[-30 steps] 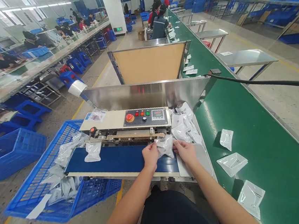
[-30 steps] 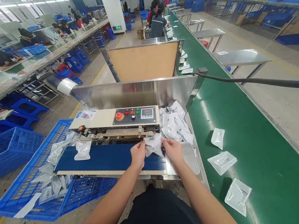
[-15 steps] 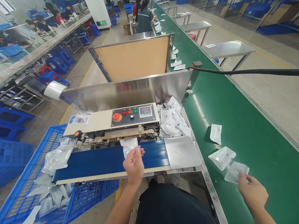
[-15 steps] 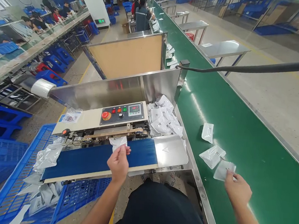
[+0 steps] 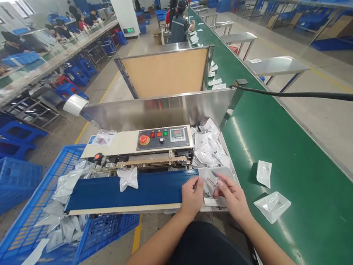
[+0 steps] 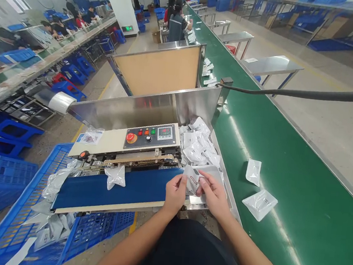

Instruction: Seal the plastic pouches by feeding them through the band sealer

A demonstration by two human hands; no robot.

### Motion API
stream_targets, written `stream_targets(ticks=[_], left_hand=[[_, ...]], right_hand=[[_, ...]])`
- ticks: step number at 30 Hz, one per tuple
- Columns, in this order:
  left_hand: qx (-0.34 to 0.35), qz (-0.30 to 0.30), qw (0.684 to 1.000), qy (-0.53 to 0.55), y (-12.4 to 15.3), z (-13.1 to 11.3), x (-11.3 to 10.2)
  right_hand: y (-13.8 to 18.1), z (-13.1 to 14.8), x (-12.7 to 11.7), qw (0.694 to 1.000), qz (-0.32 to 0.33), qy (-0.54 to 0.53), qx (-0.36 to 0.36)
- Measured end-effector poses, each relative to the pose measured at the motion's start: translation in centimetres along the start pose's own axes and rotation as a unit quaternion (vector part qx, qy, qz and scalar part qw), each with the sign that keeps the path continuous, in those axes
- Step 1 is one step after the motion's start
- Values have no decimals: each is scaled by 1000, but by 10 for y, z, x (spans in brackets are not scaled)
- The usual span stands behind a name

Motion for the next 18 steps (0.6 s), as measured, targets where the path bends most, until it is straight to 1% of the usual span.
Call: stream_targets(ticks=[2,3,5,6,8,10,12,14,16,17,18], left_hand=[[-6,4,1000,7,1,2,-7],[-7,2,1000,8,1,3,-10],[-17,-15,1000,6,-1,8,-13],[-34,-27,999,9,-4,13,-14],[-93,-61,993,37,-13,31,-16],[-163,-96,978,85,-23,53,-17],[-213,-131,959,136,-33,72,-22],[-232,-158,945,167,-40,84,-31],[-240,-175,936,188,-40,92,-44],[-242,-182,933,197,-37,95,-52],[-245,-193,928,204,-33,97,-61]], right_hand=[[-5,-5,4,999,17,28,21],[-7,-6,5,998,19,53,20],[-14,-6,3,995,8,97,8],[-18,-8,-1,994,-9,109,10],[-30,-18,-10,992,-54,103,47],[-44,-31,-16,987,-101,73,97],[-59,-40,-10,984,-119,44,128],[-72,-42,6,984,-104,20,144],[-80,-39,26,986,-57,9,158],[-82,-37,31,987,-31,13,160],[-82,-34,29,987,-13,28,155]])
Point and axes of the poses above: each hand's wrist, its own y-axis away from the middle knuckle, its own x-axis out of the palm, z = x × y, the point moved 7 cm from there along -y, towards the middle knuckle, and after that the axes turned 5 degrees about z, right-handed, at the moved point
